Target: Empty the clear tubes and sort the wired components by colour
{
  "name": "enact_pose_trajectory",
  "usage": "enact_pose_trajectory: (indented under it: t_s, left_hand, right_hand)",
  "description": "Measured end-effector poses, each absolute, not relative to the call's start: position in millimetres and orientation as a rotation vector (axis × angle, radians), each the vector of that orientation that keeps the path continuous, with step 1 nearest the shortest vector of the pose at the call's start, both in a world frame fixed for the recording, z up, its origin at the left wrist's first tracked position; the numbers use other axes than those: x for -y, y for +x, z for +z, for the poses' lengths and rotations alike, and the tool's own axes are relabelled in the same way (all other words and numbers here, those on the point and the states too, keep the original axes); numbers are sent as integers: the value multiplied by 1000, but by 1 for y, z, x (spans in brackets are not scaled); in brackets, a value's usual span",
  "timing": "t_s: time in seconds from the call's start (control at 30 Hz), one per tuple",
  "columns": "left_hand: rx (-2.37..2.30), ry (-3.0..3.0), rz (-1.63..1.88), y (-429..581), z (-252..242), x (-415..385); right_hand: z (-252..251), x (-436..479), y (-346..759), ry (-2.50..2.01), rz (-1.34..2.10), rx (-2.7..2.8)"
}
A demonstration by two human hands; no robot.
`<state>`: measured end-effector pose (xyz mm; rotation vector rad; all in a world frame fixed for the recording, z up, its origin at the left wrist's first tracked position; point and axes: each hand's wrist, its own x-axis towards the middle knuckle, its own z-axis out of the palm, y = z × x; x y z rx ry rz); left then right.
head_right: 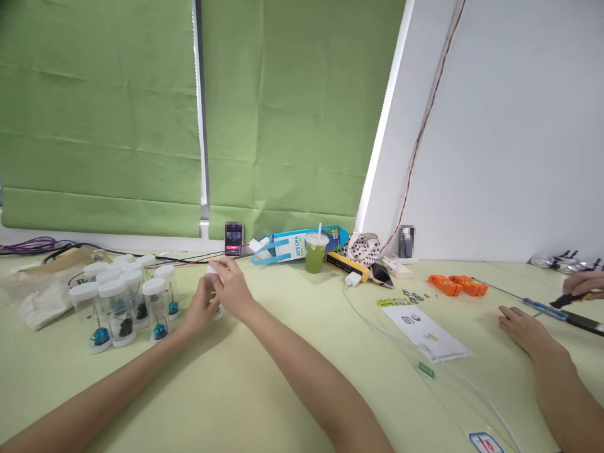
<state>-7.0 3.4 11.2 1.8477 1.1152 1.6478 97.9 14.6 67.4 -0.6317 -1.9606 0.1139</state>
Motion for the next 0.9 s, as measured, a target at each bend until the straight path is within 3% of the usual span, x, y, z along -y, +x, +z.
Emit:
enact_pose_trajectory:
  t_s: [0.9]
  left_hand:
    - [-1110,1926,1730,-6,8,-3]
  right_hand:
    - [58,-9,91,-696,125,1964]
